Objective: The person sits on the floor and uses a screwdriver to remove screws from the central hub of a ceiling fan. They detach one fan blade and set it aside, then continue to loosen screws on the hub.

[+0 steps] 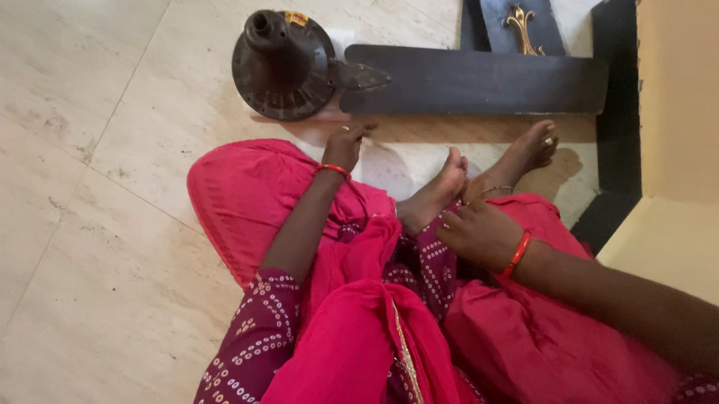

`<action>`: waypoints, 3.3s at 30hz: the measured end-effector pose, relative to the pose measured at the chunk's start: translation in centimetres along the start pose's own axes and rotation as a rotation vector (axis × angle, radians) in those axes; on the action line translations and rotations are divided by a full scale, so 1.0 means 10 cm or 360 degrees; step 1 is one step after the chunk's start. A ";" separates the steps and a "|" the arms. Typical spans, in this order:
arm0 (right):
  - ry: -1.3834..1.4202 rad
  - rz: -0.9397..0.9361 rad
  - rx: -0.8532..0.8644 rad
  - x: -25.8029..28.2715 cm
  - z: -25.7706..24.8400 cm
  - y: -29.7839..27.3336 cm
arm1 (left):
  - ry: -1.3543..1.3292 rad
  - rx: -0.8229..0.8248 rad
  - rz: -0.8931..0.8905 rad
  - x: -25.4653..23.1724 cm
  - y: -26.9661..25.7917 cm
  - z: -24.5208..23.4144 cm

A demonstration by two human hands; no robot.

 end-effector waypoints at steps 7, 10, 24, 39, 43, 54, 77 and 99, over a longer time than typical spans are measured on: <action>-0.0096 -0.0031 -0.0072 0.04 0.04 0.06 | 0.0227 -0.0120 -0.0179 0.31 0.11 0.17; -0.0046 -0.0038 -0.0041 0.04 0.17 0.06 | 0.0143 -0.0120 -0.0199 0.33 0.12 0.19; 0.0083 -0.0032 -0.0082 0.04 0.40 0.10 | 0.0214 -0.0071 -0.0269 0.26 0.13 0.13; 0.0057 -0.0038 -0.0035 0.04 0.50 0.19 | 0.0193 -0.0100 -0.0347 0.07 0.14 0.06; 0.0012 -0.0036 -0.0038 0.05 0.49 0.19 | 0.0149 -0.0112 -0.0277 0.03 0.12 0.06; 0.0061 -0.0018 0.0044 0.02 0.65 0.20 | 0.0217 -0.0152 -0.0137 0.05 0.15 0.15; 0.0117 0.0010 -0.0061 -0.03 0.84 0.19 | 0.0038 -0.0224 -0.0109 0.19 0.14 0.25; 0.0987 0.1098 -0.1114 -2.01 -0.55 1.15 | -0.0755 -0.1135 -0.0247 -0.44 1.00 -2.36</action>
Point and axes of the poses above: each hand's wrist, its own y-axis towards the middle knuckle, its own z-axis out of the palm, x = y × z, the point moved 7 cm from there along y, towards the middle knuckle, and after that the axes turned 14 degrees about -z, right-handed, at the moved point
